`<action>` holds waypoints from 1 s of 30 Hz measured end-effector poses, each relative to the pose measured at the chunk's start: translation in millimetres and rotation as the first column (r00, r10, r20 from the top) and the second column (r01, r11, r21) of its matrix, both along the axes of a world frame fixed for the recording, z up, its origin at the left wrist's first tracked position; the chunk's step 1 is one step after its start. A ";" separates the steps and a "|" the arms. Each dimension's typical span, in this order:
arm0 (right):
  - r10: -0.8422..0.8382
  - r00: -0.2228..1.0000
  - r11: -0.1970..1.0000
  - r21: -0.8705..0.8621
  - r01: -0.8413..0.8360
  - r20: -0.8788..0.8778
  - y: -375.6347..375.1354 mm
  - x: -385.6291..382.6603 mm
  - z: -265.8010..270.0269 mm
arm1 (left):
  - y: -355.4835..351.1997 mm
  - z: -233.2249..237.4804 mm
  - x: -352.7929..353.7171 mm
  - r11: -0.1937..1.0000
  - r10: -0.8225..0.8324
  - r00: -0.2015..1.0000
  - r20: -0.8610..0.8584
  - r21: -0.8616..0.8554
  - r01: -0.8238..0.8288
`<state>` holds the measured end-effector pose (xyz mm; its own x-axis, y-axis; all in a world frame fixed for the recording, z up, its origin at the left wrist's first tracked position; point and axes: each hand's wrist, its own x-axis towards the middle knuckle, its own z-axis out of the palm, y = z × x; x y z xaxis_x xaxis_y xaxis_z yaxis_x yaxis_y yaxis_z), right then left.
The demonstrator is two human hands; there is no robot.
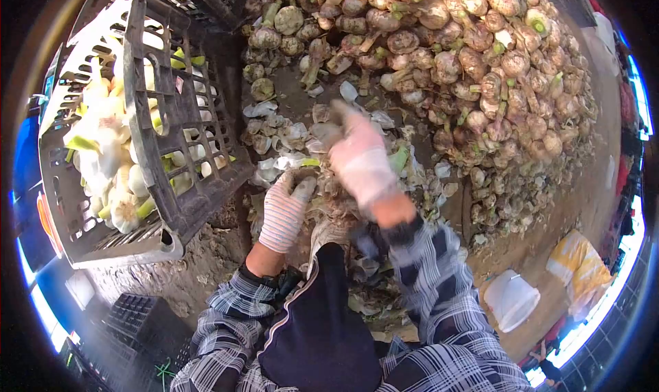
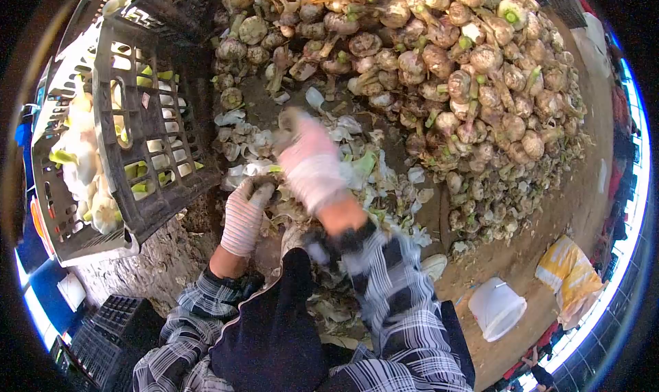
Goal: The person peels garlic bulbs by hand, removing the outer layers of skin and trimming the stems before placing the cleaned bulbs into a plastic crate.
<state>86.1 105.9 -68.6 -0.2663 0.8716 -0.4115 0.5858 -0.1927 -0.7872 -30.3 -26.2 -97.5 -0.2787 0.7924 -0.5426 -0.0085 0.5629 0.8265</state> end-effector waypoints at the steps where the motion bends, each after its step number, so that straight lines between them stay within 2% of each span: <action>1: -0.101 0.995 0.991 0.088 0.098 0.023 8.1 6.1 -51.9 | 0.1 -3.3 -0.1 1.000 0.009 1.000 0.024 0.009 -0.009; 2: 0.043 0.985 0.999 -0.008 -0.042 0.169 24.3 11.6 -58.8 | -1.6 -8.9 1.0 1.000 0.017 0.999 0.048 0.015 -0.017; 4: 0.154 0.890 0.985 -0.137 -0.105 0.430 31.1 5.2 -84.0 | -4.6 -18.7 3.9 0.998 0.041 0.996 0.080 0.034 -0.044; 5: 0.216 0.812 0.971 -0.204 -0.122 0.543 29.9 3.8 -97.1 | -4.1 -18.9 3.3 0.999 0.011 1.000 0.027 0.038 -0.012; 8: 0.158 0.904 0.987 -0.034 -0.157 0.398 9.0 19.2 -105.1 | 8.1 -7.2 2.3 0.998 -0.051 0.994 -0.095 0.039 0.054; 10: 0.214 0.976 0.976 -0.036 -0.214 0.023 -4.8 38.6 -89.9 | 14.3 -12.1 6.2 0.966 -0.093 0.915 -0.393 0.189 0.180; 11: 0.142 0.980 0.984 -0.085 -0.155 -0.141 -17.6 43.8 -77.3 | 14.1 -13.7 7.1 0.936 -0.095 0.842 -0.532 0.241 0.258; 12: 0.059 0.953 0.984 -0.145 -0.106 -0.297 -28.9 45.9 -57.4 | 12.5 -14.5 6.0 0.925 -0.185 0.835 -0.518 0.196 0.327; 13: -0.123 0.910 0.963 -0.270 0.013 -0.397 -35.7 42.1 -23.5 | 11.0 -11.5 5.8 0.931 -0.221 0.875 -0.431 0.173 0.320; 15: -0.249 0.842 0.952 -0.282 0.122 -0.478 -48.1 48.9 -9.3 | 11.3 4.2 8.7 0.939 -0.281 0.929 -0.242 0.131 0.319; 16: -0.307 0.800 0.942 -0.287 0.177 -0.516 -51.7 53.5 -5.2 | 13.5 17.5 10.8 0.951 -0.240 0.956 -0.171 0.156 0.267; 19: -0.163 0.891 0.969 -0.241 0.063 -0.423 -60.8 69.6 -2.5 | 12.2 27.9 14.0 0.929 -0.279 0.922 -0.268 0.169 0.330; 20: -0.203 0.865 0.958 -0.276 0.078 -0.459 -64.9 68.3 -3.3 | 15.2 33.1 14.0 0.910 -0.275 0.926 -0.259 0.242 0.338; 23: -0.405 0.737 0.892 -0.411 0.188 -0.541 -75.1 55.0 12.9 | 16.8 34.6 16.3 0.794 -0.273 0.830 -0.486 0.374 0.480; 24: -0.474 0.705 0.844 -0.499 0.195 -0.527 -73.2 55.7 18.7 | 16.1 40.0 18.1 0.812 -0.273 0.836 -0.475 0.353 0.466; 27: -0.432 0.726 0.834 -0.544 0.095 -0.535 -74.0 66.1 15.4 | 12.6 43.3 16.3 0.789 -0.276 0.784 -0.556 0.336 0.515; 30: -0.515 0.662 0.748 -0.663 0.037 -0.544 -76.2 71.4 17.4 | 9.8 47.4 17.0 0.788 -0.294 0.785 -0.545 0.327 0.521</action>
<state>157.5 29.8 -51.2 -0.4519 0.6171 -0.6442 -0.2086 -0.7752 -0.5963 -13.4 -16.4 -50.1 0.0134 0.9999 -0.0085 0.5625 -0.0005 0.8268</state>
